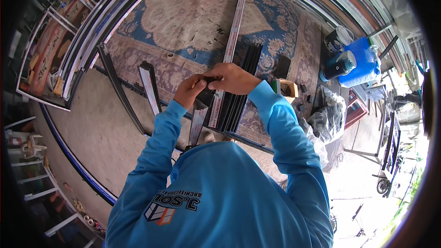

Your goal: Assembling and inspecting aluminum window or door frame components using small hardware and a screwdriver.

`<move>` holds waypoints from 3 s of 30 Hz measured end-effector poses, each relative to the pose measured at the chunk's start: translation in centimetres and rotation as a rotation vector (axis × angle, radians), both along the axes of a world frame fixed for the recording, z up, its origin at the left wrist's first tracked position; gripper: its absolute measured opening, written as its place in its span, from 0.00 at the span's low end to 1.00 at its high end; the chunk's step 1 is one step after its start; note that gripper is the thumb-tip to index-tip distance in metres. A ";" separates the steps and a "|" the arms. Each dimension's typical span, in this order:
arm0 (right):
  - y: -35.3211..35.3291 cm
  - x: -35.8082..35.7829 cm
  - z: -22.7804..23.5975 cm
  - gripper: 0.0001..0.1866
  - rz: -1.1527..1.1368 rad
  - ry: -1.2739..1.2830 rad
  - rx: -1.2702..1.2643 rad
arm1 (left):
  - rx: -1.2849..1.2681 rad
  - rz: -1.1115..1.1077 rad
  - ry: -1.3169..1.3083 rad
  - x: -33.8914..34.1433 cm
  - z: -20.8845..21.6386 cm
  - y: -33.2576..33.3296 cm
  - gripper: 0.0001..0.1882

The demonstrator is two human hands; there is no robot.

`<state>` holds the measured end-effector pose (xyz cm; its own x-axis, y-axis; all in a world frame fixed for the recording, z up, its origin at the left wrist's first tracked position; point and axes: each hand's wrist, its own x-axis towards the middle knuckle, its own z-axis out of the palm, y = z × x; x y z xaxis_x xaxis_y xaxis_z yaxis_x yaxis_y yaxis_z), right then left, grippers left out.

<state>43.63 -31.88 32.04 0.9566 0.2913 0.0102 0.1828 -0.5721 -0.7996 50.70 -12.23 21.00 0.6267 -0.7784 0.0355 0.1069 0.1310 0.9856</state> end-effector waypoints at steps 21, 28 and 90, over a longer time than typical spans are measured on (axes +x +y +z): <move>0.0 -4.3 -4.2 0.22 -0.214 -0.071 0.395 | 0.196 0.082 -0.183 -0.6 2.2 0.1 0.26; 1.4 -4.0 -4.1 0.22 -0.306 -0.202 0.309 | 0.225 0.161 -0.226 -0.6 2.4 0.2 0.27; 3.6 -3.7 -3.2 0.16 -0.476 -0.292 0.114 | 0.108 0.236 0.260 -1.6 -2.7 -0.7 0.35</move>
